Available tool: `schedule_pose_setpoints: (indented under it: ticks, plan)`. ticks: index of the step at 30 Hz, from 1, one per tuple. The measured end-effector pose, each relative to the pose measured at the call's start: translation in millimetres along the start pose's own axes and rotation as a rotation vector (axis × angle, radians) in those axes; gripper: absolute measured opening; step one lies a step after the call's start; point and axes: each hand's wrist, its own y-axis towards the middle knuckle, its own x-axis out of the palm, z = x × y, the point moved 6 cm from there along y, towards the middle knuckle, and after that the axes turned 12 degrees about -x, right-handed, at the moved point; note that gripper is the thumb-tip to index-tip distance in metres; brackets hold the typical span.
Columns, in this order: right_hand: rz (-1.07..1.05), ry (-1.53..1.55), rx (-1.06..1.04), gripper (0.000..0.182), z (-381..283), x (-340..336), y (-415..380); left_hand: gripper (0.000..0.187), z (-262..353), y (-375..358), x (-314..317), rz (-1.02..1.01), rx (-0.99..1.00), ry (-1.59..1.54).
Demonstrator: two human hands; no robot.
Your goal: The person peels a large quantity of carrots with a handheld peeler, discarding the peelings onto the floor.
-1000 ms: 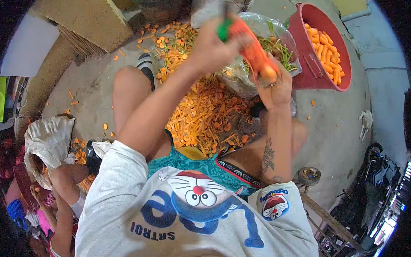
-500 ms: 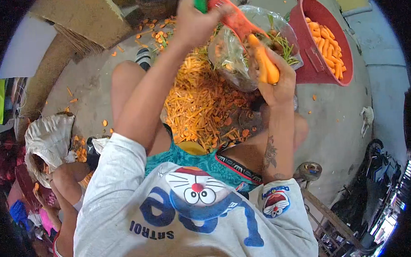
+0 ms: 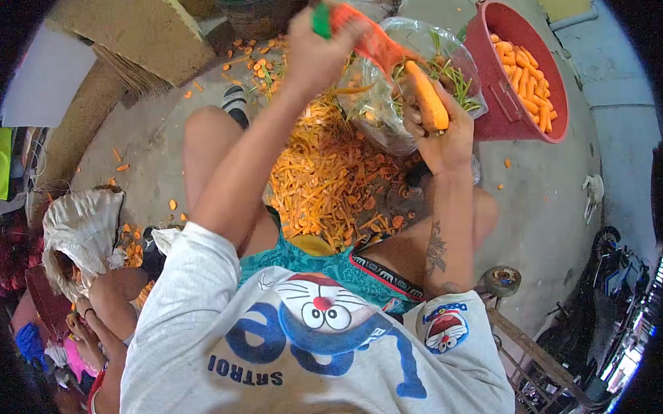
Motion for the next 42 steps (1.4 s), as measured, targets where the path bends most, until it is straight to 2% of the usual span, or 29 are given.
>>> schedule_pose_setpoints:
  ticks: [1,2,3,5,6,7,9,12,13,14,15,16,17,19,20,21,23,25,27,28,29,31,33,35,36,38,39,40,42]
  plan:
    - [0.271,-0.151,-0.078,0.047,-4.0,-3.1,-5.2,0.014,7.3,-17.4,17.0,-0.064,0.060,0.106]
    - [0.278,-0.152,-0.079,0.047,-3.2,7.4,-7.2,0.016,17.6,-34.5,30.8,-0.117,0.287,0.199]
    - [0.278,-0.202,-0.119,0.048,-5.2,16.9,-8.2,0.016,20.0,-32.8,31.3,-0.117,0.281,0.195]
    - [0.287,-0.254,-0.141,0.049,-4.0,6.9,-13.4,0.016,19.8,-27.5,31.0,-0.279,0.104,-0.025]
    - [0.112,-0.210,-0.116,0.050,-3.1,-2.0,-9.2,0.015,14.2,-12.1,15.7,-0.086,0.171,0.134]
    - [-0.064,-0.161,-0.099,0.050,-5.3,3.7,-5.0,0.015,9.4,-0.7,6.7,-0.086,0.176,0.137]
    - [-0.103,-0.169,-0.099,0.052,-11.8,3.8,-0.7,0.015,-6.0,16.2,-10.9,-0.082,0.008,-0.123]
    - [0.134,-0.291,-0.244,0.055,-22.1,-11.5,2.7,0.016,-11.6,14.4,6.3,-0.070,0.077,0.025]
    - [0.134,-0.287,-0.234,0.055,-22.7,-15.0,4.2,0.016,-7.6,9.5,8.5,-0.069,0.128,0.070]
    - [0.174,-0.311,-0.294,0.050,-29.7,-22.6,5.0,0.019,-13.2,13.1,-1.7,-0.009,-0.014,0.157]
    - [0.213,-0.334,-0.354,0.045,-36.5,-30.4,4.9,0.019,5.0,13.8,-8.0,-0.004,-0.024,0.165]
    - [0.199,-0.272,-0.323,0.042,-36.5,-34.5,5.6,0.015,27.2,17.3,-17.2,0.027,-0.076,0.078]
    - [0.195,-0.262,-0.322,0.042,-35.6,-38.0,6.7,0.021,43.1,22.5,-27.0,0.057,-0.122,-0.009]
    - [0.210,-0.293,-0.280,0.039,-26.2,-43.0,9.8,0.022,64.1,47.5,-49.7,0.180,-0.014,0.067]
    - [0.225,-0.321,-0.254,0.037,-18.3,-43.6,12.4,0.024,64.9,58.9,-57.6,0.117,-0.131,-0.020]
    - [0.224,-0.325,-0.245,0.037,-9.6,-43.2,16.6,0.024,71.0,68.2,-61.3,0.124,-0.135,-0.021]
    - [0.194,-0.378,-0.159,0.034,14.8,-40.6,30.9,0.027,74.1,85.4,-81.2,0.306,-0.156,-0.043]
    - [0.211,-0.420,-0.108,0.033,39.2,-23.1,52.8,0.028,70.3,88.0,-99.9,0.334,-0.195,-0.027]
    - [0.064,-0.532,-0.025,0.033,64.1,1.0,80.4,0.028,50.3,80.5,-123.9,0.504,-0.400,0.136]
    - [0.067,-0.556,0.065,0.034,79.5,3.2,94.3,0.027,44.7,80.3,-132.7,0.387,-0.319,0.229]
    - [0.063,-0.560,0.092,0.034,98.0,1.7,109.3,0.027,35.5,75.9,-150.8,0.405,-0.340,0.230]
    - [0.000,-0.483,0.194,0.034,142.4,6.8,146.6,0.024,47.8,79.7,-171.9,0.241,0.047,0.381]
    - [0.052,-0.530,0.223,0.030,190.8,-1.7,176.8,0.021,50.9,78.6,-207.3,0.287,0.019,0.458]
    - [0.144,-0.536,0.409,0.023,256.9,-39.2,210.5,0.019,51.5,75.3,-241.2,0.431,-0.163,0.511]
    - [0.136,-0.537,0.429,0.023,278.6,-49.4,225.8,0.019,57.3,70.0,-249.1,0.505,-0.103,0.570]
    - [0.279,-0.477,0.472,0.015,321.8,-80.4,253.9,0.021,49.1,71.6,-259.9,0.677,0.073,0.728]
    - [0.248,-0.287,0.492,0.010,352.6,-116.9,287.1,0.022,43.0,75.7,-269.5,0.626,0.059,0.709]
    - [0.253,-0.249,0.473,0.008,359.1,-127.9,310.4,0.023,37.0,79.7,-279.0,0.575,0.044,0.689]
    - [0.269,-0.209,0.477,0.007,377.2,-140.9,350.0,0.024,36.6,74.1,-312.6,0.388,-0.125,0.549]
